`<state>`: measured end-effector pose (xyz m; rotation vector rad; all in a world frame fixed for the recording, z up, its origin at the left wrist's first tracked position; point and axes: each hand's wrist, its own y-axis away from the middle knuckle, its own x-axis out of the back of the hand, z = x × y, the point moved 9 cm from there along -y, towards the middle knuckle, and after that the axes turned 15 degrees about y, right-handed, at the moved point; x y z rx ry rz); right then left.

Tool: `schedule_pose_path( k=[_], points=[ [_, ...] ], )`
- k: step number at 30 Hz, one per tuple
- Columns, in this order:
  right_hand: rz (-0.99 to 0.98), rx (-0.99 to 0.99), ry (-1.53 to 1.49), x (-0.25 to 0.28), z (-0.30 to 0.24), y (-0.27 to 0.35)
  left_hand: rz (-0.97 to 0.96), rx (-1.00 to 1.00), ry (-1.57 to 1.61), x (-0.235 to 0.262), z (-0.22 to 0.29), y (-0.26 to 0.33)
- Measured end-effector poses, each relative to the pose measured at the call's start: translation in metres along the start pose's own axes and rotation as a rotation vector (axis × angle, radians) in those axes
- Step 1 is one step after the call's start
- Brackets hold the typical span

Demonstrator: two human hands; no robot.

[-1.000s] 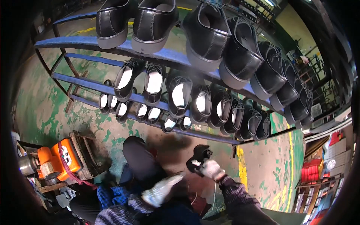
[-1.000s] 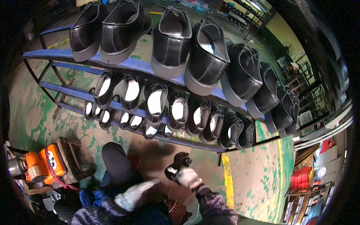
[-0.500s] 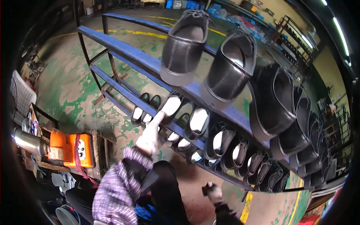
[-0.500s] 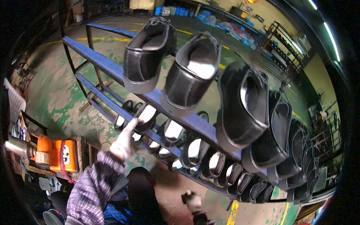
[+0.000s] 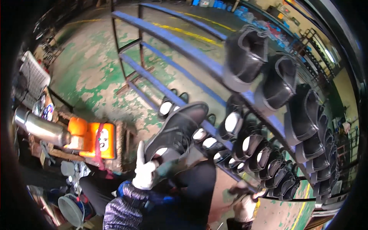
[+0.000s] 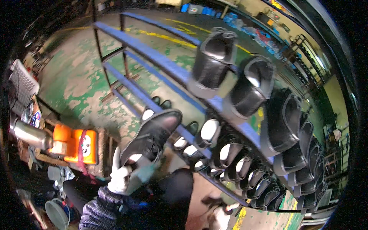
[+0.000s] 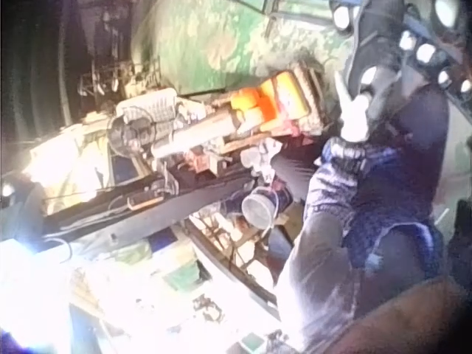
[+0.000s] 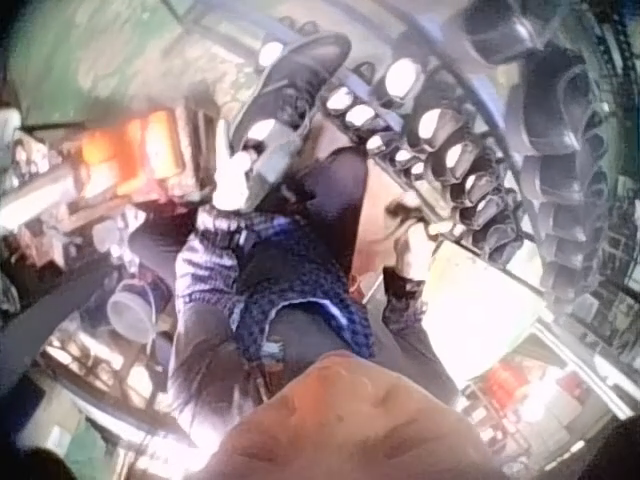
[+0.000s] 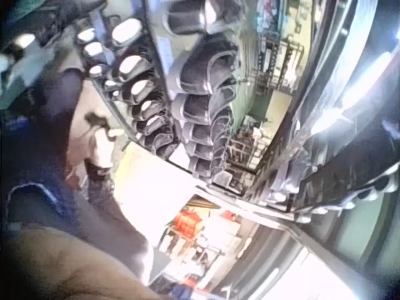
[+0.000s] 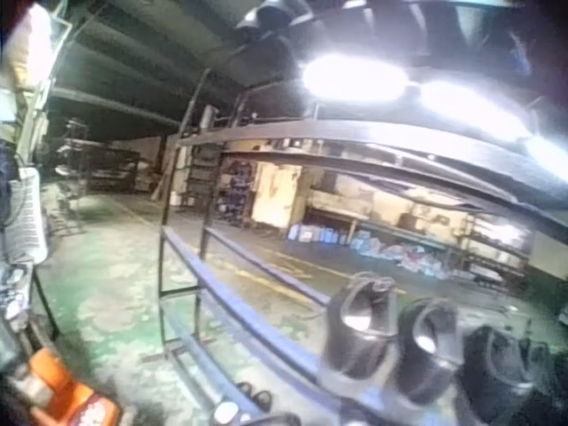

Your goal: Cleaning or polishing black leather shoes and placing them on a storage rack.

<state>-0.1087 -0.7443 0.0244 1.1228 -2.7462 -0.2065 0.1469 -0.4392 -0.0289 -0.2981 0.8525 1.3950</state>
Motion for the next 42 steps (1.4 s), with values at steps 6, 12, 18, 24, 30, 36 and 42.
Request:
schedule_pose_path(
  k=[6,12,18,24,30,36,42],
  points=[
    [-0.465,0.152,-0.356,-0.188,-0.057,-0.065,0.038,-0.059,-0.091,0.086,0.074,0.101],
    [-0.703,0.131,-0.105,-0.352,-0.035,-0.065,0.153,-0.276,-0.128,0.137,0.110,0.124],
    [-0.756,-0.012,-0.124,-0.420,-0.052,-0.103,0.203,-0.503,-0.341,0.146,0.138,0.086],
    [-1.028,0.005,-0.249,-0.485,-0.105,-0.086,0.311,-0.532,-0.357,0.158,0.161,0.078],
    [-1.122,0.209,0.010,-0.538,-0.110,-0.057,0.304,-0.448,0.357,0.162,0.172,0.095],
    [-1.013,0.115,0.077,-0.516,-0.058,-0.073,0.176,-0.179,0.501,0.171,0.142,0.120],
    [-0.801,-0.234,-0.282,-0.452,-0.040,-0.085,0.377,0.051,0.234,0.166,0.149,0.120]
  ],
)
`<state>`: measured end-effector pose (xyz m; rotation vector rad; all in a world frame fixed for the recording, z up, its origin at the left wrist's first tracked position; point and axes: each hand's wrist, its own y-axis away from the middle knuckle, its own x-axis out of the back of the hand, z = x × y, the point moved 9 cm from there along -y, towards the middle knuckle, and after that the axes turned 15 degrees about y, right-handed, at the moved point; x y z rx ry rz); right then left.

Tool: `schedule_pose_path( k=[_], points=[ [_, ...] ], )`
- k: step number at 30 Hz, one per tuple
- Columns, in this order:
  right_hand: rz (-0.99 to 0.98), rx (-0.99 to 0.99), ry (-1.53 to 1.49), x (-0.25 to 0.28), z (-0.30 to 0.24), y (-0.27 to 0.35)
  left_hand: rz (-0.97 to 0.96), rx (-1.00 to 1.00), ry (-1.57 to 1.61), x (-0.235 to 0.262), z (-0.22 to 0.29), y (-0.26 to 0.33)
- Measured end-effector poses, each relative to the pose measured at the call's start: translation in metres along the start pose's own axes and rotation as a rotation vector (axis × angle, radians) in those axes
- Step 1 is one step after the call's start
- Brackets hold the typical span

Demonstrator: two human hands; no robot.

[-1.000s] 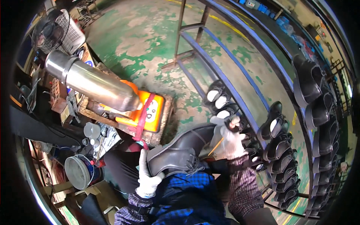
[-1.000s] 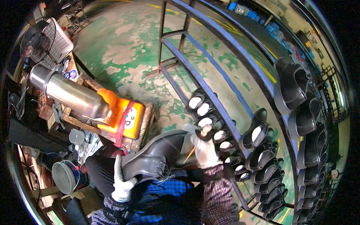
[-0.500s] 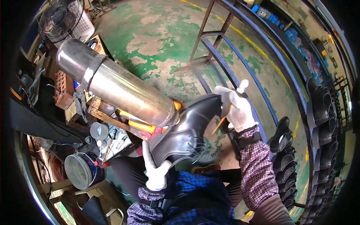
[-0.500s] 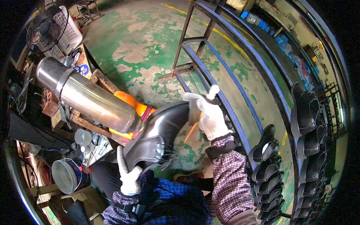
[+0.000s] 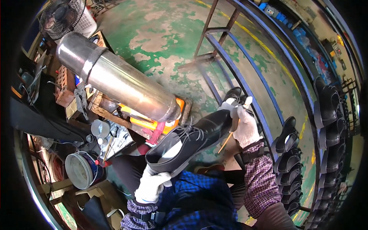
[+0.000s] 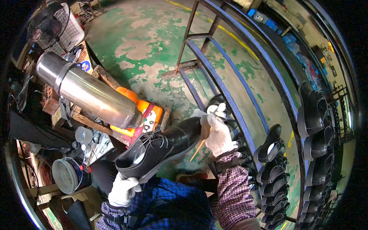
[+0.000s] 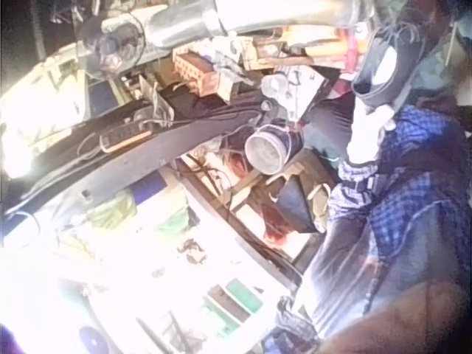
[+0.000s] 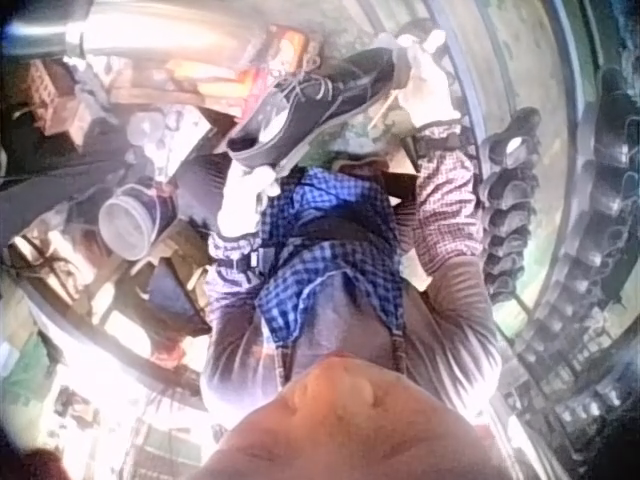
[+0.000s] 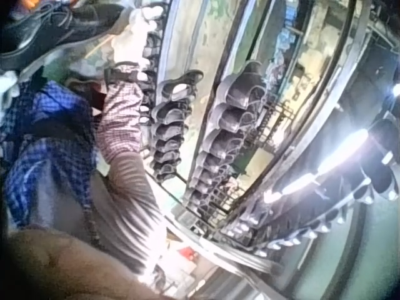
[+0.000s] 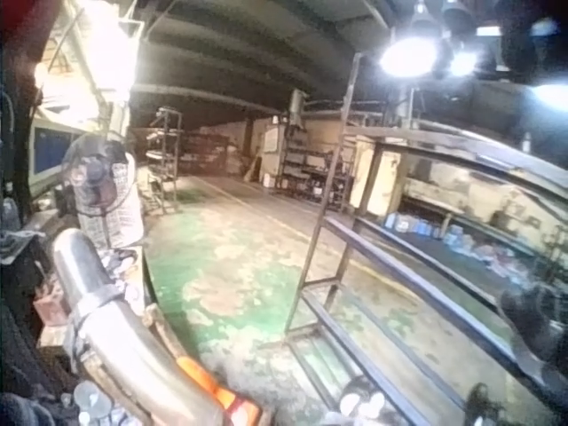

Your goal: Cleaning or polishing black leather shoes and placing them on a storage rack.

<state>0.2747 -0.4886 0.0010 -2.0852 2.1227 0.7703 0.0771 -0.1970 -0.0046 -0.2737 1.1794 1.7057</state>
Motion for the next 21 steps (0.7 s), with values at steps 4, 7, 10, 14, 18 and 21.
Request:
schedule_pose_path(
  k=[4,7,10,14,18,21],
  points=[
    [-0.058,0.088,0.007,-0.017,-0.046,0.018,-0.111,0.019,-0.057,-0.030,0.002,-0.031],
    [-0.115,0.139,-0.040,-0.007,-0.073,0.016,-0.219,0.057,-0.149,-0.057,-0.004,-0.060],
    [0.110,0.215,0.060,0.054,-0.082,-0.005,-0.331,0.083,-0.108,-0.086,-0.018,-0.085],
    [0.102,0.159,-0.014,0.065,-0.094,-0.010,-0.374,0.071,-0.121,-0.116,-0.021,-0.094],
    [0.085,0.129,-0.039,0.061,-0.093,-0.013,-0.346,0.056,-0.113,-0.113,-0.021,-0.094],
    [0.073,0.091,0.046,0.038,-0.079,-0.010,-0.252,0.054,-0.060,-0.081,-0.015,-0.088]
  ],
)
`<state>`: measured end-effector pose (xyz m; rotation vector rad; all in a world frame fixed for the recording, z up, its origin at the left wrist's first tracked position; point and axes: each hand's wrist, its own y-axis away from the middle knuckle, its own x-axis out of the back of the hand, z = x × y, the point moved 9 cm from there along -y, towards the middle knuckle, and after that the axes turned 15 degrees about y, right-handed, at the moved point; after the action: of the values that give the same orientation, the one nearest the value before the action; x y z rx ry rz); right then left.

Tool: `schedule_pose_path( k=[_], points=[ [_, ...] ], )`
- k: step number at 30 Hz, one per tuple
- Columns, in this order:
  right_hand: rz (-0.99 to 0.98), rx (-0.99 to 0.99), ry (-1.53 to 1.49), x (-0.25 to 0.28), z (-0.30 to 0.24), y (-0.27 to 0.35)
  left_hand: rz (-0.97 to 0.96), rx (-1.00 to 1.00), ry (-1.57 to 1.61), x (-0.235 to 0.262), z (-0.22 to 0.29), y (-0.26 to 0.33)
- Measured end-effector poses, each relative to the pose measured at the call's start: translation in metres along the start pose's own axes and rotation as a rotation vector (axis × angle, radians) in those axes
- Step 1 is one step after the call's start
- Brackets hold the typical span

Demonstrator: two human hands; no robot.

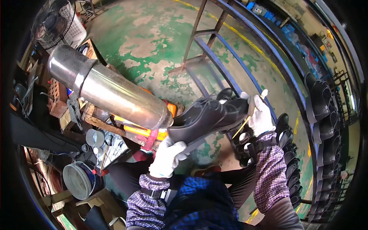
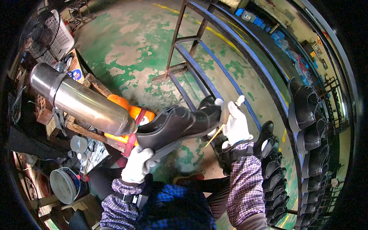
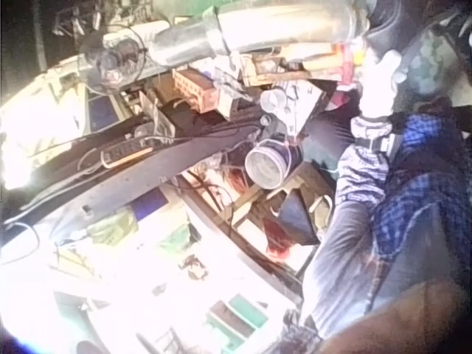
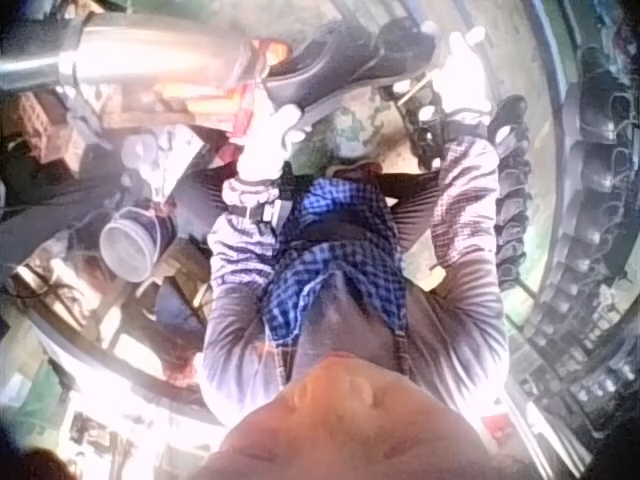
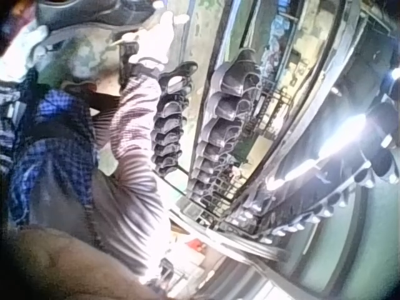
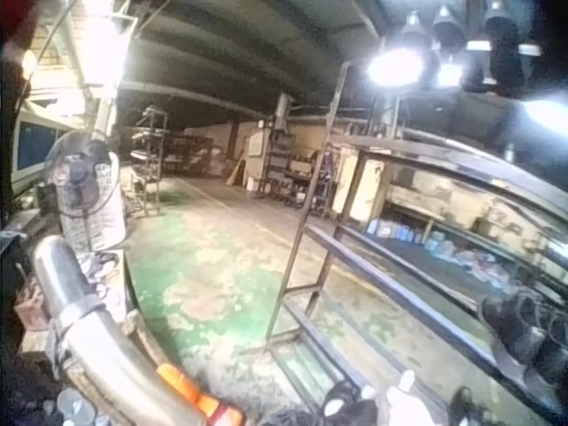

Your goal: Cleaning or polishing black leather shoes and placing them on a storage rack.

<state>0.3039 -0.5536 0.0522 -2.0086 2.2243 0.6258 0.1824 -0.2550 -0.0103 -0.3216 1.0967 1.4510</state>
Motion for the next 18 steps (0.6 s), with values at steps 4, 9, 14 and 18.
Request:
schedule_pose_path(
  k=[4,9,14,18],
  points=[
    [-0.051,-0.036,-0.009,-0.036,0.023,0.019,0.049,0.051,-0.013,0.034,0.007,0.035],
    [-0.099,-0.110,-0.008,-0.056,0.047,0.053,0.098,0.006,0.169,0.085,0.000,0.073],
    [-0.051,-0.137,0.043,-0.048,0.053,0.067,0.160,0.094,0.223,0.091,-0.023,0.099],
    [-0.148,0.029,-0.027,-0.047,0.031,0.063,-0.017,0.048,0.186,0.079,-0.045,0.094]
  ],
)
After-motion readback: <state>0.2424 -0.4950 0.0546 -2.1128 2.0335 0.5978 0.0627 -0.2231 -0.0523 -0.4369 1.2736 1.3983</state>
